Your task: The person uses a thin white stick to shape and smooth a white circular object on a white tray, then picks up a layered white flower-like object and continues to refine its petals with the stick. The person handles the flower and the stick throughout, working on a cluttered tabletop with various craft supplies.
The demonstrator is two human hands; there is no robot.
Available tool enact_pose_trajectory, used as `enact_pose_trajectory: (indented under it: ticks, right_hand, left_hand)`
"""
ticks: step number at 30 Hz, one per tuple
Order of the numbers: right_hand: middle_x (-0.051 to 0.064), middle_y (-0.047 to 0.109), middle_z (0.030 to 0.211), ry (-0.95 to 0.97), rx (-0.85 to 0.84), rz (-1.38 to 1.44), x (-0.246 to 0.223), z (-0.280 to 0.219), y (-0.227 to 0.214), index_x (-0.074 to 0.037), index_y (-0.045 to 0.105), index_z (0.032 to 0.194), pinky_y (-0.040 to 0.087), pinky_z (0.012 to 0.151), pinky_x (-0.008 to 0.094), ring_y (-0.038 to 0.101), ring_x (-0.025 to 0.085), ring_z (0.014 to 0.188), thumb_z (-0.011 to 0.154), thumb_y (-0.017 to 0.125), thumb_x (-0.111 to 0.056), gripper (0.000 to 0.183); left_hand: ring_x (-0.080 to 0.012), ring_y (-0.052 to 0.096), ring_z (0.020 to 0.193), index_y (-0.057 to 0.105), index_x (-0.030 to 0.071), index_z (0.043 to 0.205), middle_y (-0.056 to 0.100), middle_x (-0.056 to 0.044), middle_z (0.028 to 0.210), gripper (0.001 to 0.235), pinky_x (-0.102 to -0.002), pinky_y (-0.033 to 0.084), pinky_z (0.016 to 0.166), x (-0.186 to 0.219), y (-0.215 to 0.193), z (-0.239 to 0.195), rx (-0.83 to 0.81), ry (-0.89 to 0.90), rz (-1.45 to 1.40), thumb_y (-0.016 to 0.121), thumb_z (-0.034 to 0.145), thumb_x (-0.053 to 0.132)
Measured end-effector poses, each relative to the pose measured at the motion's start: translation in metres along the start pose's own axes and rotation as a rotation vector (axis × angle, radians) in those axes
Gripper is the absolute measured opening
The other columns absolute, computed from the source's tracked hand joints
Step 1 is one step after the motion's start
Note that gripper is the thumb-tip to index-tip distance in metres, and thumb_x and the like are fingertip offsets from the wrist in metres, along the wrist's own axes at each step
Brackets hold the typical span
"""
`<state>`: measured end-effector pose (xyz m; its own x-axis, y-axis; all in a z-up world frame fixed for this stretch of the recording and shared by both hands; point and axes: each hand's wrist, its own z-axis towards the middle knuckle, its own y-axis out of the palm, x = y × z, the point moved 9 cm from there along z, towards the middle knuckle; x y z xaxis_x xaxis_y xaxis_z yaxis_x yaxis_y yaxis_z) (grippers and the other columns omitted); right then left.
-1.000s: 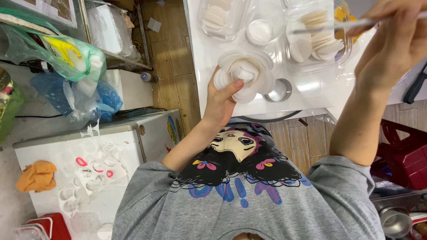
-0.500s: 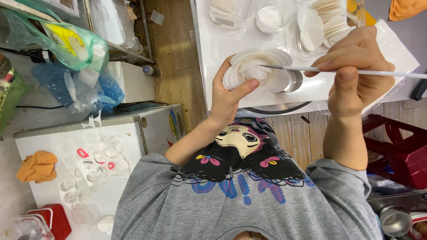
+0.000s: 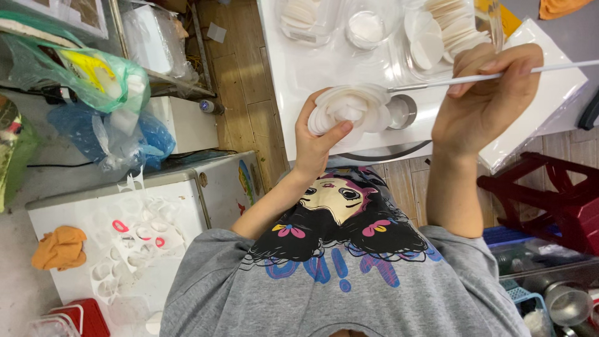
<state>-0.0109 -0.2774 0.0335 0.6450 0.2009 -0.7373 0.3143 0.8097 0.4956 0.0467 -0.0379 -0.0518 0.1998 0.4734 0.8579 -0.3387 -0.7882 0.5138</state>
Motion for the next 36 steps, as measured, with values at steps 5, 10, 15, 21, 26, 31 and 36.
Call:
enact_pose_trajectory:
  ticks: [5, 10, 15, 21, 26, 31, 36]
  right_hand:
    - [0.006, 0.042, 0.066, 0.029, 0.153, 0.196, 0.010, -0.023, -0.011, -0.007, 0.047, 0.100, 0.025, 0.059, 0.024, 0.038, 0.013, 0.062, 0.125, 0.043, -0.033, 0.037]
    - [0.005, 0.043, 0.072, 0.062, 0.185, 0.207, 0.013, -0.042, 0.000, -0.009, 0.048, 0.101, 0.028, 0.065, 0.024, 0.038, 0.011, 0.066, 0.121, 0.045, -0.035, 0.033]
    - [0.007, 0.045, 0.074, 0.081, 0.223, 0.212, 0.011, -0.055, 0.006, -0.009, 0.048, 0.102, 0.030, 0.069, 0.025, 0.038, 0.013, 0.069, 0.121, 0.045, -0.034, 0.032]
    - [0.006, 0.047, 0.074, 0.030, 0.233, 0.146, -0.001, -0.075, 0.013, -0.009, 0.049, 0.103, 0.032, 0.070, 0.026, 0.041, 0.014, 0.071, 0.118, 0.047, -0.032, 0.028]
    - [0.008, 0.052, 0.076, 0.029, 0.282, 0.153, -0.005, -0.096, 0.011, -0.009, 0.051, 0.103, 0.033, 0.069, 0.026, 0.045, 0.014, 0.074, 0.116, 0.049, -0.029, 0.024]
    - [0.009, 0.052, 0.078, 0.017, 0.308, 0.129, -0.009, -0.111, 0.012, -0.010, 0.050, 0.103, 0.033, 0.070, 0.026, 0.045, 0.014, 0.075, 0.116, 0.050, -0.030, 0.025]
    - [0.008, 0.049, 0.075, -0.015, 0.327, 0.064, -0.014, -0.121, 0.013, -0.010, 0.048, 0.104, 0.033, 0.069, 0.026, 0.043, 0.014, 0.071, 0.119, 0.048, -0.035, 0.029]
  left_hand:
    - [-0.0144, 0.064, 0.117, 0.054, 0.001, 0.141, 0.067, -0.007, 0.126, 0.061, -0.031, 0.052, 0.104, -0.006, -0.002, -0.001, -0.014, 0.017, 0.073, 0.083, 0.088, 0.002]
    - [-0.0141, 0.064, 0.118, 0.054, 0.001, 0.141, 0.066, -0.007, 0.126, 0.059, -0.030, 0.052, 0.106, -0.004, -0.004, 0.000, -0.022, 0.023, 0.078, 0.083, 0.089, 0.003]
    - [-0.0150, 0.062, 0.120, 0.053, 0.000, 0.141, 0.066, -0.007, 0.127, 0.059, -0.032, 0.049, 0.110, -0.004, -0.012, 0.004, -0.018, 0.026, 0.047, 0.082, 0.090, 0.002]
    - [-0.0180, 0.062, 0.124, 0.050, 0.000, 0.143, 0.064, -0.009, 0.128, 0.061, -0.035, 0.048, 0.113, -0.005, -0.020, 0.013, -0.049, -0.031, -0.076, 0.080, 0.090, 0.000]
    - [-0.0188, 0.061, 0.126, 0.052, -0.001, 0.143, 0.064, -0.010, 0.130, 0.059, -0.035, 0.047, 0.116, 0.000, -0.024, 0.015, -0.094, -0.026, -0.047, 0.080, 0.091, 0.000]
    - [-0.0192, 0.062, 0.126, 0.052, -0.001, 0.142, 0.065, -0.010, 0.130, 0.059, -0.036, 0.047, 0.116, 0.002, -0.023, 0.016, -0.131, -0.036, -0.067, 0.081, 0.092, 0.001]
    - [-0.0188, 0.062, 0.126, 0.052, 0.000, 0.142, 0.065, -0.009, 0.130, 0.060, -0.036, 0.047, 0.116, -0.001, -0.021, 0.013, -0.158, -0.054, -0.072, 0.082, 0.091, 0.003]
